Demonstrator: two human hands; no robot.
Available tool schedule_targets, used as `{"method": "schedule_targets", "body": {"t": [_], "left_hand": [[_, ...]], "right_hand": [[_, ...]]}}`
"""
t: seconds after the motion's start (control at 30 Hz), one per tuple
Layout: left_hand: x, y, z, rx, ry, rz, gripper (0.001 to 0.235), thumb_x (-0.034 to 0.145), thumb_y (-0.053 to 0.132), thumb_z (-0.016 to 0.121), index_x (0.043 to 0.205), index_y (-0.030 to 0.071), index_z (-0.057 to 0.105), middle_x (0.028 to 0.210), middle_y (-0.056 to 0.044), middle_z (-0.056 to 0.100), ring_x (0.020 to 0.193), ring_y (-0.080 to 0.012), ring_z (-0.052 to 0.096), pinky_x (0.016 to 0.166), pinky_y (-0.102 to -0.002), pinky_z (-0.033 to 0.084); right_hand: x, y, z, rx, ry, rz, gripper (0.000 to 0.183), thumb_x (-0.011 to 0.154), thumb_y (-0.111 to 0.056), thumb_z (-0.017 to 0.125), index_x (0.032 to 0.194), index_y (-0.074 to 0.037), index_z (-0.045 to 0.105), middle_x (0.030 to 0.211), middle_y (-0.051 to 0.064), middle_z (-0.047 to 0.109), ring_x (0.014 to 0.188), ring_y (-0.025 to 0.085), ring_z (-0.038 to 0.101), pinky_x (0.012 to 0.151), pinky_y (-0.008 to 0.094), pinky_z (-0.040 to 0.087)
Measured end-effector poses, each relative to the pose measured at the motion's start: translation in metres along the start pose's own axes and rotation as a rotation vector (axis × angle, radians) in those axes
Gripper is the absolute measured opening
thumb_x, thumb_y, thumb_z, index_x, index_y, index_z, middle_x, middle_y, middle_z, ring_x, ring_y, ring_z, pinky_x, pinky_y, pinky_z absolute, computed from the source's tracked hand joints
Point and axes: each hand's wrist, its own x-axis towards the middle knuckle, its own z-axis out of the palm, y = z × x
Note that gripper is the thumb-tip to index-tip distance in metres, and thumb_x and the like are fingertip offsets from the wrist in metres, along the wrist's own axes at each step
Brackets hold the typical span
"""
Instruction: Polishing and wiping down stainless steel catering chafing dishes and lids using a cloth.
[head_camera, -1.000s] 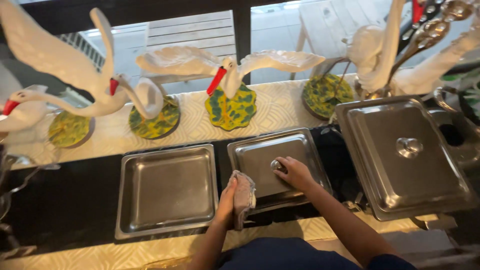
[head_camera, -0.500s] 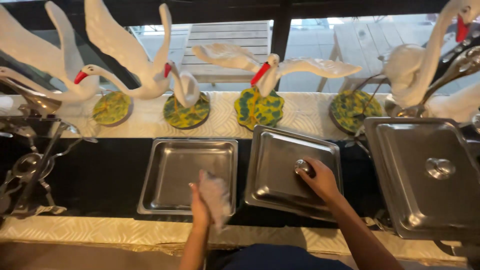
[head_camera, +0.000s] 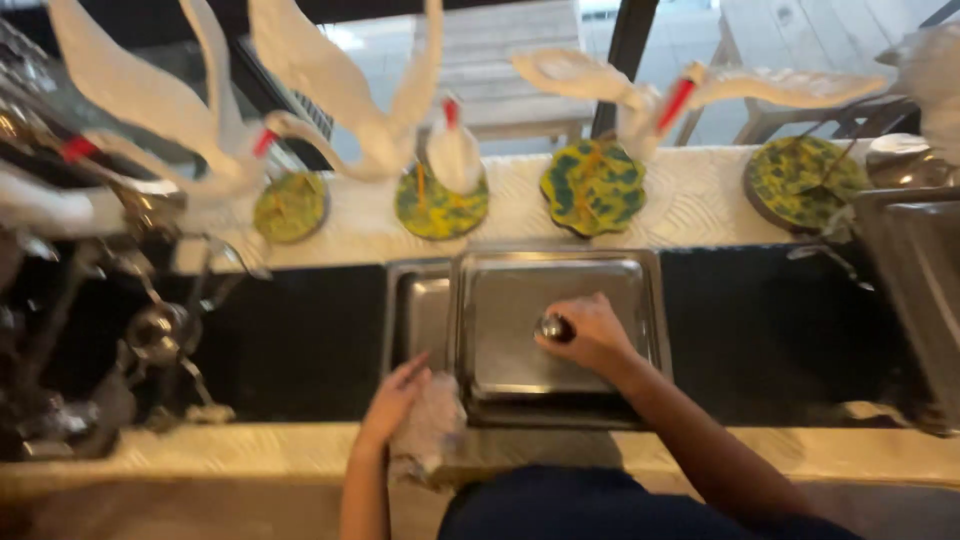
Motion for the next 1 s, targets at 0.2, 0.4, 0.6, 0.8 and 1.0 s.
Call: {"method": "schedule_targets", "body": {"t": [0.2, 0.4, 0.6, 0.8, 1.0], "left_hand": [[0.019, -0.058, -0.059, 0.078, -0.008, -0.043, 0.053, 0.095, 0.034, 0.071, 0.137, 0.005, 0.061, 0.130, -0.012, 0.071, 0.120, -0.0181, 0.065, 0.102, -0.030, 0.048], [0.037, -0.062, -0.105, 0.360, 0.014, 0.015, 0.037, 0.093, 0.034, 0.068, 0.113, 0.002, 0.067, 0.100, -0.019, 0.075, 0.093, -0.0307, 0.072, 0.084, -0.038, 0.055], [0.050, -0.060, -0.115, 0.561, -0.096, 0.015, 0.038, 0.095, 0.038, 0.066, 0.104, 0.001, 0.070, 0.101, -0.024, 0.072, 0.098, -0.0383, 0.067, 0.084, -0.043, 0.053], [0.062, -0.061, -0.114, 0.450, -0.189, 0.015, 0.035, 0.094, 0.035, 0.064, 0.101, 0.001, 0.069, 0.096, -0.022, 0.073, 0.089, -0.0351, 0.071, 0.081, -0.043, 0.054], [0.073, -0.060, -0.103, 0.447, -0.232, 0.029, 0.036, 0.093, 0.035, 0.065, 0.099, 0.001, 0.071, 0.095, -0.021, 0.074, 0.088, -0.0339, 0.071, 0.081, -0.043, 0.055]], "right_hand": [[0.029, -0.067, 0.070, 0.015, 0.017, 0.005, 0.038, 0.074, -0.041, 0.084, 0.098, -0.015, 0.070, 0.094, 0.004, 0.075, 0.094, 0.025, 0.069, 0.088, 0.043, 0.043], [0.051, -0.090, 0.118, 0.045, 0.033, 0.051, 0.036, 0.075, -0.039, 0.083, 0.099, -0.015, 0.070, 0.095, 0.005, 0.075, 0.096, 0.026, 0.068, 0.089, 0.043, 0.043], [0.051, -0.083, 0.147, 0.046, 0.035, 0.067, 0.038, 0.074, -0.039, 0.083, 0.101, -0.015, 0.070, 0.096, 0.005, 0.075, 0.097, 0.027, 0.068, 0.087, 0.044, 0.044], [0.051, -0.088, 0.140, 0.046, 0.028, 0.085, 0.038, 0.072, -0.036, 0.084, 0.099, -0.014, 0.071, 0.095, 0.006, 0.075, 0.095, 0.029, 0.069, 0.085, 0.044, 0.046], [0.052, -0.085, 0.128, 0.068, -0.002, 0.122, 0.038, 0.071, -0.037, 0.085, 0.098, -0.014, 0.071, 0.086, 0.005, 0.073, 0.082, 0.027, 0.069, 0.079, 0.042, 0.048]]}}
